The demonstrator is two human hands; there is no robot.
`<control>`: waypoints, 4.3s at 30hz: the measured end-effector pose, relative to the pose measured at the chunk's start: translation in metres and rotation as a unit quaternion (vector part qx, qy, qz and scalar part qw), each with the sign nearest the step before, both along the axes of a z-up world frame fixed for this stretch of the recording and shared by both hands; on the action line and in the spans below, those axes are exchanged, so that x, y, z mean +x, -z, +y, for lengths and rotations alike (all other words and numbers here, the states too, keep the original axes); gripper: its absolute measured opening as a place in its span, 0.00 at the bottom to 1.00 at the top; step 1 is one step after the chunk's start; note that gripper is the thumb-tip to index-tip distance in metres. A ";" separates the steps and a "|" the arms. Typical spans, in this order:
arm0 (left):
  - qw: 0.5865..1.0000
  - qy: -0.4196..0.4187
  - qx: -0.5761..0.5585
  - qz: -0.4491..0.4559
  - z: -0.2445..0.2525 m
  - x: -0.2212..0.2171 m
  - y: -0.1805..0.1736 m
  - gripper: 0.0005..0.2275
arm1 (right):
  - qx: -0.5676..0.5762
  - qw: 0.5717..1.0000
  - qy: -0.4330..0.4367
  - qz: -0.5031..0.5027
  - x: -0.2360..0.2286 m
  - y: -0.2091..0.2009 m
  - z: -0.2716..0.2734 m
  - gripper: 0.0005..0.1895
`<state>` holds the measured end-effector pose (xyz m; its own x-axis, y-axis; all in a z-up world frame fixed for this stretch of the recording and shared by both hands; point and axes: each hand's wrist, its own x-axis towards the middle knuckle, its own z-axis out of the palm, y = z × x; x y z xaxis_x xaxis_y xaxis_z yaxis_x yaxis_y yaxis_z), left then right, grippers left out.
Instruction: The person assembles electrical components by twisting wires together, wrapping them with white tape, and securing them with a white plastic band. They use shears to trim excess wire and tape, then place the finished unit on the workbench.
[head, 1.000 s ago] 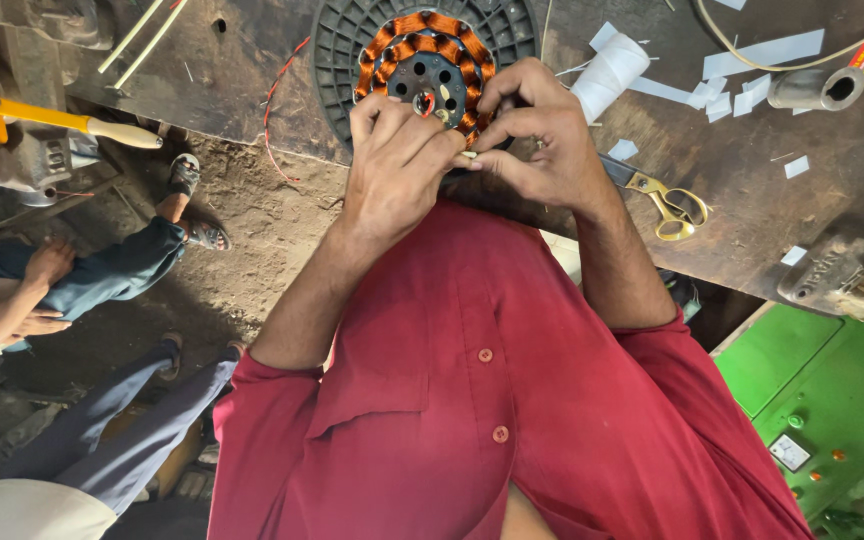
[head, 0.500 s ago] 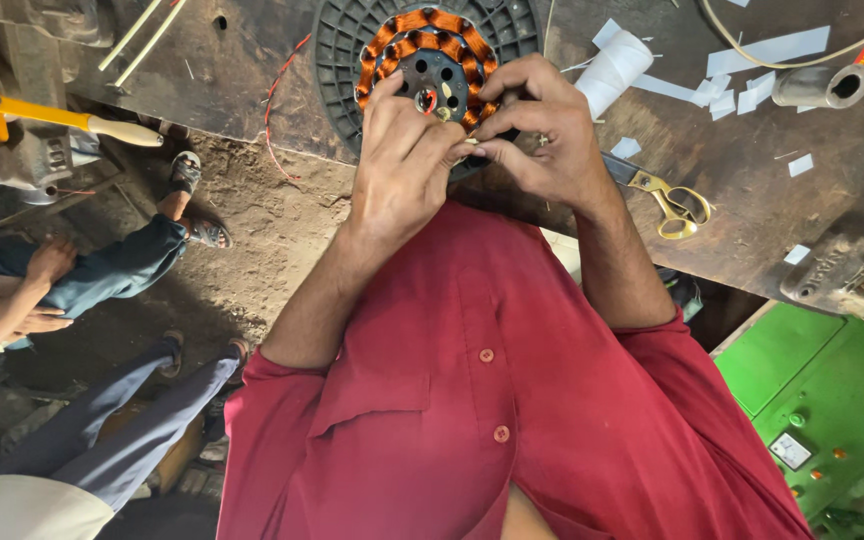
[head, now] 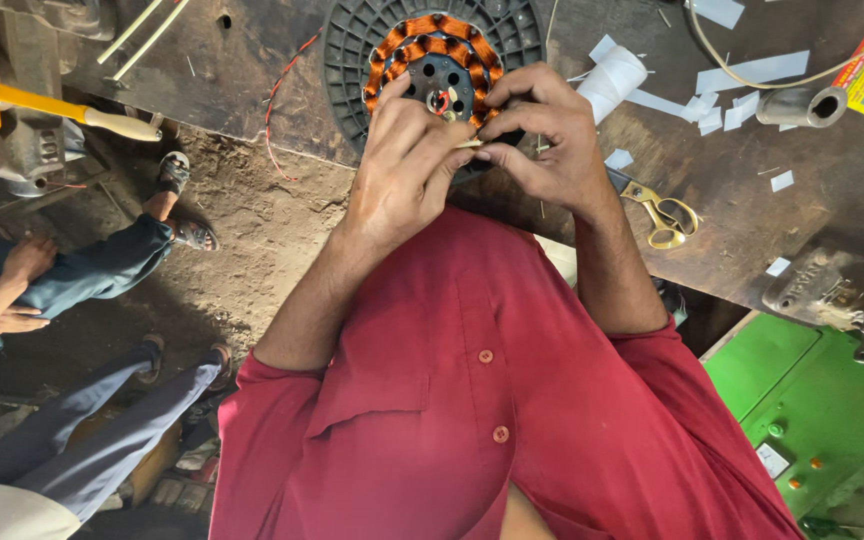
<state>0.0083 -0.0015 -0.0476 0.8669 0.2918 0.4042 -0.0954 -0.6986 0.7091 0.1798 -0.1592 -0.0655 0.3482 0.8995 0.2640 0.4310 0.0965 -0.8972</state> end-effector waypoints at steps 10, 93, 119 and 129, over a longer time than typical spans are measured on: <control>0.997 -0.044 0.067 -0.015 -0.010 0.003 0.015 0.13 | -0.007 0.999 0.005 -0.033 -0.003 -0.006 0.005 0.13; 0.984 -0.036 -0.174 -0.019 0.043 0.020 -0.078 0.12 | -0.011 0.968 0.210 -0.137 -0.046 -0.013 0.051 0.09; 0.980 -0.097 0.089 -0.150 0.035 0.033 -0.080 0.10 | 0.025 0.961 0.209 -0.181 -0.067 -0.028 0.044 0.09; 0.916 -0.063 -0.332 -0.215 0.026 0.042 -0.070 0.11 | -0.045 0.959 0.172 -0.219 -0.060 -0.042 0.041 0.12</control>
<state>0.0502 0.0243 0.0221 0.6111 0.6850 0.3968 -0.4139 -0.1507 0.8977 0.1196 -0.1178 -0.0232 0.5010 0.7781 0.3789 0.7616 -0.1884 -0.6201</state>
